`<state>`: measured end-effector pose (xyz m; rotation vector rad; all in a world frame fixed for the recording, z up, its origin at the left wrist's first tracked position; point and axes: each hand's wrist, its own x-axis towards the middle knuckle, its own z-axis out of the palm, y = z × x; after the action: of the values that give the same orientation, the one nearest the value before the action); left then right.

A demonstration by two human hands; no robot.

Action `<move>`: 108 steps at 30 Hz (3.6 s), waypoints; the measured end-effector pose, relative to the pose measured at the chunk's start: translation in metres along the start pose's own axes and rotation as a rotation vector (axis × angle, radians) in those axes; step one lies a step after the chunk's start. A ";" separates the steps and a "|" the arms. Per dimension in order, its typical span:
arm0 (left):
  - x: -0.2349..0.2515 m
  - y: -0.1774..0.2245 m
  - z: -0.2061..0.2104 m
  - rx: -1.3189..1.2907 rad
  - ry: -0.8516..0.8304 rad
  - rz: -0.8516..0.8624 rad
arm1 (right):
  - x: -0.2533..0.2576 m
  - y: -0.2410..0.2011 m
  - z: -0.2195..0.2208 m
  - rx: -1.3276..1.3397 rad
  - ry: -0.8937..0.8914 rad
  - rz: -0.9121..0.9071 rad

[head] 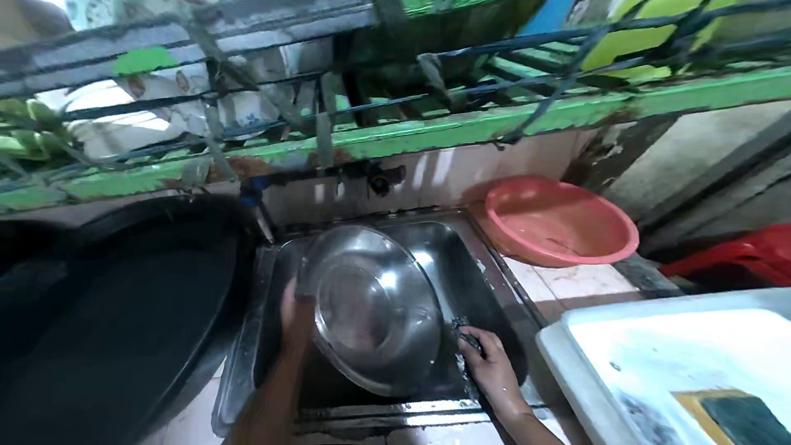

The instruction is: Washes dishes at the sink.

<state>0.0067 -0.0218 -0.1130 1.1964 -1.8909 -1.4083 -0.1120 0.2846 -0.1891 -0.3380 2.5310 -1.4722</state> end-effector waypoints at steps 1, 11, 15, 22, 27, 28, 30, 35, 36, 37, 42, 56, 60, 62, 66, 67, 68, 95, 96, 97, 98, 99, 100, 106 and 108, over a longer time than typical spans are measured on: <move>0.004 -0.020 0.003 0.048 -0.006 -0.032 | 0.000 0.002 0.000 0.004 0.018 -0.001; -0.051 0.015 0.047 0.100 -0.641 0.083 | 0.008 -0.067 0.013 0.255 -0.054 0.151; -0.054 0.019 0.062 -0.113 -0.679 -0.146 | 0.014 -0.138 0.016 0.264 -0.446 0.252; 0.031 0.005 -0.007 -0.262 -0.133 -0.276 | -0.009 -0.098 -0.109 -0.192 -0.210 -0.430; 0.091 0.016 -0.030 -1.076 0.290 -0.211 | -0.033 -0.088 -0.216 -0.464 0.023 -0.257; 0.094 0.012 -0.026 -1.108 0.333 -0.250 | -0.038 -0.080 -0.227 -0.528 0.032 -0.168; 0.090 -0.001 -0.016 -0.998 0.366 -0.326 | -0.043 -0.049 -0.249 -0.638 -0.056 0.034; 0.053 -0.038 -0.012 -0.488 0.102 -0.270 | -0.043 0.025 -0.260 -0.650 -0.139 0.285; 0.047 -0.042 -0.013 -0.409 0.036 -0.264 | -0.044 0.023 -0.257 -0.663 -0.109 0.331; 0.043 -0.048 -0.013 -0.344 -0.015 -0.265 | -0.044 0.022 -0.255 -0.682 -0.081 0.366; 0.018 -0.089 -0.011 0.092 -0.235 -0.134 | -0.025 0.038 -0.253 -0.773 -0.144 0.515; -0.013 -0.095 -0.001 0.218 -0.169 -0.212 | -0.048 -0.018 -0.186 -1.053 -0.338 0.094; -0.012 -0.104 -0.003 0.002 -0.104 -0.353 | -0.040 -0.040 -0.176 -0.925 -0.343 0.342; -0.010 -0.102 -0.005 -0.101 -0.113 -0.477 | -0.031 -0.025 -0.186 -0.849 -0.274 0.428; -0.004 -0.101 -0.003 -0.185 -0.153 -0.684 | -0.025 -0.006 -0.221 -0.492 -0.027 0.416; -0.003 -0.102 -0.003 -0.183 -0.165 -0.703 | -0.023 -0.018 -0.224 -0.404 0.018 0.388; -0.003 -0.102 -0.004 -0.171 -0.175 -0.714 | -0.021 -0.038 -0.223 -0.330 0.045 0.354; -0.006 -0.089 -0.006 -0.153 -0.096 -0.553 | 0.039 -0.053 0.054 -1.106 -0.884 0.063; -0.006 -0.088 -0.004 -0.166 -0.092 -0.560 | 0.054 -0.042 0.043 -1.198 -0.816 -0.013; -0.006 -0.089 -0.002 -0.179 -0.082 -0.566 | 0.065 -0.034 0.039 -1.251 -0.744 -0.064; -0.005 -0.090 -0.002 -0.179 -0.072 -0.572 | 0.068 -0.032 0.040 -1.272 -0.699 -0.060; -0.003 -0.091 -0.001 -0.172 -0.064 -0.573 | 0.062 -0.033 0.046 -1.250 -0.692 -0.025; -0.002 -0.091 -0.001 -0.155 -0.066 -0.566 | 0.048 -0.039 0.052 -1.191 -0.726 0.031; 0.001 -0.091 -0.001 -0.126 -0.058 -0.580 | 0.018 -0.035 0.057 -0.884 -0.862 0.018; 0.002 -0.092 -0.001 -0.077 -0.078 -0.537 | 0.065 -0.018 0.063 -1.097 -0.857 -0.080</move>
<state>0.0389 -0.0318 -0.1991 1.7150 -1.6085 -1.8003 -0.1543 0.2052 -0.2078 -0.9499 2.2534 0.2403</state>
